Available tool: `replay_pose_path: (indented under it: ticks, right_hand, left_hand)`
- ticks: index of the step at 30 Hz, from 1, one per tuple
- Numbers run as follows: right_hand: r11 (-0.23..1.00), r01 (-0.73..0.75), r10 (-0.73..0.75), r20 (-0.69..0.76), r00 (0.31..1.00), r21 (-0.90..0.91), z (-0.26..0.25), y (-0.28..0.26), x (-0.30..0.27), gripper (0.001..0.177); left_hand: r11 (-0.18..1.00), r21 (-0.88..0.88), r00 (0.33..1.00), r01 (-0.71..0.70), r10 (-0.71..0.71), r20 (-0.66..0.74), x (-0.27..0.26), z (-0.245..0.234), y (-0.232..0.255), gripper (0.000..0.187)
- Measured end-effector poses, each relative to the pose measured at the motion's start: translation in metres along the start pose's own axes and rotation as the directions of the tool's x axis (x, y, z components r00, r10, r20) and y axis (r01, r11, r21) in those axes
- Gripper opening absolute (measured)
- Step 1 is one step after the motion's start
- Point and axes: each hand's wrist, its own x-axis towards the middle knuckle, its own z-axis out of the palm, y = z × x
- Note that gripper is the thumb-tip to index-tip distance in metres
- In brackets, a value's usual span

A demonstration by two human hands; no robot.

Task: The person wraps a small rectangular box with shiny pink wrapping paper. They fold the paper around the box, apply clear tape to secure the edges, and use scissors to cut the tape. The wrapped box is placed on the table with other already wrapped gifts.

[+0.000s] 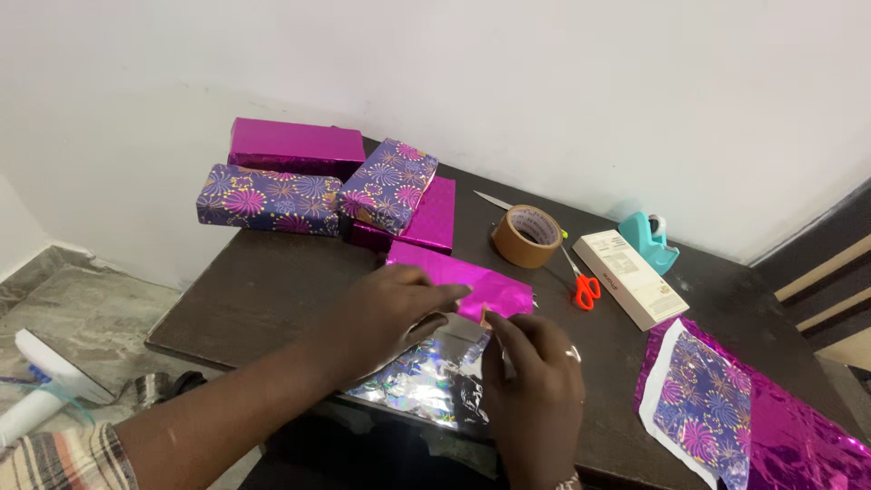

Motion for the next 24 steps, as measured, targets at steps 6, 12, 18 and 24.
replay_pose_path:
  ticks: [6, 12, 18, 24]
  right_hand:
    - [0.996, 0.094, -0.094, 0.027, 0.995, 0.001, 0.005, -0.003, 0.003, 0.033]
    - [0.988, 0.149, -0.149, 0.014, 0.989, -0.028, 0.009, -0.005, 0.0, 0.031]
    - [0.986, 0.165, -0.165, -0.001, 0.986, 0.004, 0.006, -0.008, -0.001, 0.033]
    - [0.984, 0.166, -0.167, 0.013, 0.986, 0.059, 0.0, -0.005, -0.002, 0.032]
  left_hand:
    - [0.88, 0.318, 0.884, -0.353, 0.425, -0.196, -0.003, 0.006, -0.007, 0.03]
    - [0.926, 0.211, 0.916, -0.313, 0.353, -0.191, -0.006, 0.006, -0.012, 0.03]
    - [0.921, 0.206, 0.902, -0.332, 0.374, -0.216, -0.005, 0.005, -0.011, 0.032]
    - [0.919, 0.196, 0.909, -0.341, 0.376, -0.181, -0.003, 0.005, -0.009, 0.031]
